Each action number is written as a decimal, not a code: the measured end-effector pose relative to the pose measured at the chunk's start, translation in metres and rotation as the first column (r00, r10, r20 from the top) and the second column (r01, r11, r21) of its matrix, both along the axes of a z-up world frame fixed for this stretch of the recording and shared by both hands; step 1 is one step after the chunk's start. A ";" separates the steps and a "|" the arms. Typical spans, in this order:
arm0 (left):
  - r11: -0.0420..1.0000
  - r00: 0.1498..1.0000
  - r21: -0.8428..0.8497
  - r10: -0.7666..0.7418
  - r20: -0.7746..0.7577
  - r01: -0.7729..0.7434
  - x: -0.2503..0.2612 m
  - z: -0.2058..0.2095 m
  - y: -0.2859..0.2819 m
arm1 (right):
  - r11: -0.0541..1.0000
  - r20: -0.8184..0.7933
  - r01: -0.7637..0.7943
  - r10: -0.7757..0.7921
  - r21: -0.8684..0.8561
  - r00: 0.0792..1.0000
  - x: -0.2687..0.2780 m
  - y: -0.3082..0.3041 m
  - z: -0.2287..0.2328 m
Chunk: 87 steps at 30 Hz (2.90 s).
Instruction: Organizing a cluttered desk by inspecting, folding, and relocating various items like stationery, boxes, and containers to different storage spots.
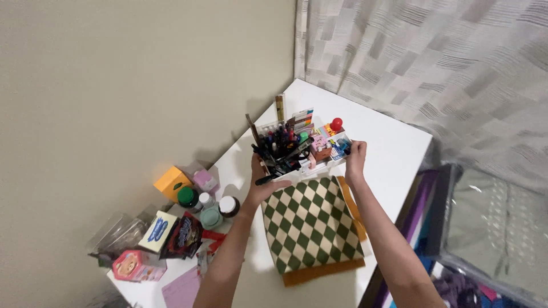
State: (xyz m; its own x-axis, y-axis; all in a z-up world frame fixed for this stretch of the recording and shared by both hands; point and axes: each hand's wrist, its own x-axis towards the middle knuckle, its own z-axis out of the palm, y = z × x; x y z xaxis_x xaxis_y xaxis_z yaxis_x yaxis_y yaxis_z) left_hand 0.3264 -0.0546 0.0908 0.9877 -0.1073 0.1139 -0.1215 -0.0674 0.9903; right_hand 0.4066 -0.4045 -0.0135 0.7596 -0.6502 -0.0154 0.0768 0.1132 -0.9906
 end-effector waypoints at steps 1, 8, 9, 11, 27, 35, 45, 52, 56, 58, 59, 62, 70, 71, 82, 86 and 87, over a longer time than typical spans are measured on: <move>1.000 1.000 -0.002 -0.010 0.003 0.010 -0.005 -0.004 0.004 | 1.000 0.003 0.010 -0.010 -0.002 1.000 -0.016 0.005 0.011; 0.996 0.997 0.030 -0.079 -0.008 0.079 -0.098 0.036 0.050 | 0.997 0.059 0.067 -0.068 0.025 0.996 -0.124 0.043 0.037; 0.995 0.994 0.006 -0.100 -0.039 0.100 -0.109 0.037 0.055 | 0.997 0.078 0.077 -0.077 0.005 0.994 -0.135 0.038 0.027; 0.991 0.991 0.035 -0.126 -0.042 0.127 -0.151 0.051 0.076 | 0.996 0.089 0.090 -0.091 0.016 0.992 -0.182 0.061 0.052; 0.972 0.973 -0.046 -0.230 -0.009 0.230 -0.343 0.095 0.087 | 0.959 0.080 0.285 -0.283 -0.011 0.956 -0.439 0.072 0.096; 0.941 0.948 0.117 -0.319 0.004 0.316 -0.421 0.136 0.074 | 0.955 0.090 0.296 -0.294 -0.006 0.951 -0.551 0.063 0.110; 0.882 0.934 0.316 -0.355 -0.042 0.350 -0.559 0.179 0.087 | 0.964 0.098 0.254 -0.246 -0.078 0.964 -0.715 0.092 0.161; 0.828 0.910 0.394 -0.409 -0.064 0.399 -0.610 0.188 0.108 | 0.965 0.050 0.239 -0.235 -0.108 0.971 -0.798 0.128 0.198; 0.847 0.886 0.288 -0.464 -0.010 0.447 -0.605 0.171 0.108 | 0.954 0.085 0.297 -0.292 -0.048 0.953 -0.818 0.134 0.205; 0.849 0.875 0.247 -0.485 0.011 0.467 -0.614 0.180 0.111 | 0.947 0.078 0.319 -0.316 -0.035 0.946 -0.824 0.132 0.197; 0.847 0.867 0.216 -0.499 0.005 0.486 -0.619 0.183 0.111 | 0.951 0.062 0.310 -0.310 0.009 0.949 -0.825 0.124 0.192; 0.837 0.853 0.189 -0.522 -0.008 0.514 -0.613 0.169 0.105 | 0.962 0.038 0.267 -0.269 0.056 0.962 -0.837 0.120 0.204; 0.795 0.794 0.132 -0.603 0.075 0.592 -0.570 0.134 0.058 | 0.961 -0.063 0.272 -0.274 -0.043 0.960 -0.847 0.067 0.217; 0.788 0.787 0.134 -0.612 0.077 0.601 -0.568 0.141 0.050 | 0.956 -0.086 0.289 -0.293 -0.058 0.952 -0.846 0.062 0.226; 0.755 0.758 0.088 -0.653 0.012 0.649 -0.542 0.118 -0.100 | 0.999 -0.189 0.030 -0.034 -0.023 0.981 -0.843 -0.087 0.265; 0.729 0.720 0.086 -0.684 0.114 0.679 -0.511 0.086 -0.162 | 0.988 -0.181 0.076 -0.050 0.137 0.982 -0.833 -0.162 0.234; 0.717 0.700 0.094 -0.695 0.160 0.691 -0.501 0.080 -0.175 | 0.980 -0.182 0.085 -0.051 0.181 0.982 -0.830 -0.177 0.227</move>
